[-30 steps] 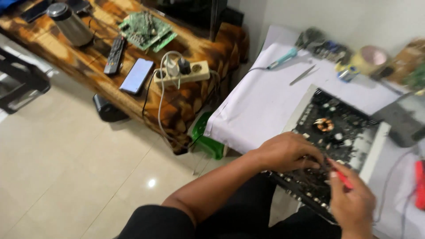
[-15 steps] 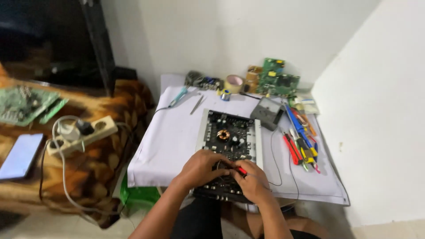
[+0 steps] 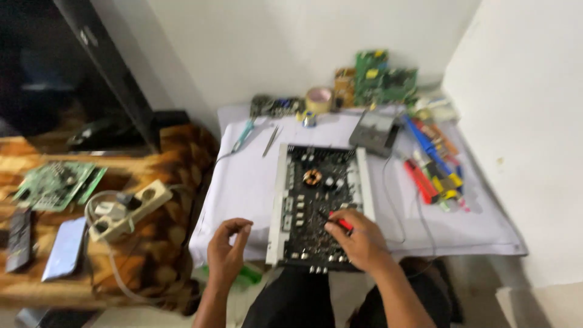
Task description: Using a multimeter probe to test components and signal paths on an electronic circuit board for repair.
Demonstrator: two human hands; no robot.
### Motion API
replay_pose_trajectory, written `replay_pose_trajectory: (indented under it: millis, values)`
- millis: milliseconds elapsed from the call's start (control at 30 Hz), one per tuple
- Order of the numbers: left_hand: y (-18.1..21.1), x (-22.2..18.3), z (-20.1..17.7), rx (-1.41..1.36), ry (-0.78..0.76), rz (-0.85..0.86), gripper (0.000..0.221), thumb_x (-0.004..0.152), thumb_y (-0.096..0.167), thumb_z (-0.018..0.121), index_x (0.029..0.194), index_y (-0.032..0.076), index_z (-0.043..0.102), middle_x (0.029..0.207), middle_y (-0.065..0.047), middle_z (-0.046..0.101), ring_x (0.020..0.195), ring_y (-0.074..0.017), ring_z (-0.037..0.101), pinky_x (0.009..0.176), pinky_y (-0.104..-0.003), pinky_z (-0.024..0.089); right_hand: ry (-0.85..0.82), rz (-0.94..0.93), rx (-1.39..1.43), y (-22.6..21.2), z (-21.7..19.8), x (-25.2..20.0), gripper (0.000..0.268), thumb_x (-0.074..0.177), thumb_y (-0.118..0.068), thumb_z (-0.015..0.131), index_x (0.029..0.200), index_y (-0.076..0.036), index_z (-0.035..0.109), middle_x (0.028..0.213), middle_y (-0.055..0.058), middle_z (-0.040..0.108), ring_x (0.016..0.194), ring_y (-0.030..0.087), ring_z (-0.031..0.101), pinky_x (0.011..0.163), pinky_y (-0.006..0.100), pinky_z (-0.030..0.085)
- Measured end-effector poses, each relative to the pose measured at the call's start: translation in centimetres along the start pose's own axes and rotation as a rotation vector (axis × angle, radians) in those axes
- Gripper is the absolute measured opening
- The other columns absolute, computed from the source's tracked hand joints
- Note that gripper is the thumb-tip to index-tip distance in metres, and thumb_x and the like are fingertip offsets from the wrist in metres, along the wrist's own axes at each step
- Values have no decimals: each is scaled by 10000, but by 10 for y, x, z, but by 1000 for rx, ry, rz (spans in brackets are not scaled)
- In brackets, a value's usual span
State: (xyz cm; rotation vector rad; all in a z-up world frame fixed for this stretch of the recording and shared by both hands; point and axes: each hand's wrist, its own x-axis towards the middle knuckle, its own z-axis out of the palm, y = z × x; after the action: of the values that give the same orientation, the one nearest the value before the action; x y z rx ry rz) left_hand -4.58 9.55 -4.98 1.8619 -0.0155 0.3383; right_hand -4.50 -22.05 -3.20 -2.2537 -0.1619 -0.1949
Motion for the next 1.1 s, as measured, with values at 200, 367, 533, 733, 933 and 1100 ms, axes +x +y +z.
replay_pose_trajectory:
  millis: [200,367,533,733,933,1100]
  values:
    - [-14,-27,-66,369,161,-200,112,930,230,692,985,172,771,1024,54,794,980,-137,706,854,-325,544,-61,0,-65,5,-1,-4,257,878,-410,731,1048,-226,790,1107,-32,782,1042,170,726,874,327,553]
    - [-36,-60,-135,497,546,-201,184,950,236,659,1086,134,730,1032,-28,733,914,-183,688,819,-346,522,83,-225,-139,9,-7,-5,201,954,-211,785,1129,-112,771,1101,51,769,1022,205,711,948,327,523]
    - [-76,-66,-225,530,809,-170,202,935,178,720,1109,98,656,987,-48,626,849,-179,592,778,-320,502,71,99,-314,-34,-4,-23,240,1020,-339,827,1143,-133,815,1019,45,757,818,205,675,729,318,508]
    - [-53,-30,-267,582,678,-574,502,949,221,726,1353,21,505,1176,-126,551,1014,-243,544,869,-340,514,54,71,-313,-30,-6,-26,265,1044,-354,812,1096,-95,811,967,85,746,816,233,676,725,329,531]
    - [-73,-5,-286,479,600,-733,718,908,174,779,1479,122,346,1204,-102,528,1032,-256,563,790,-421,547,61,212,-176,-33,-5,-22,285,1005,-327,839,1110,-64,813,1022,72,750,840,204,669,740,299,513]
    - [-36,3,-275,416,556,-792,822,886,78,765,1566,149,307,1113,-107,442,922,-250,559,711,-518,659,98,250,-34,-40,-6,-22,266,999,-260,854,1075,-15,785,1009,84,743,918,196,679,817,268,514]
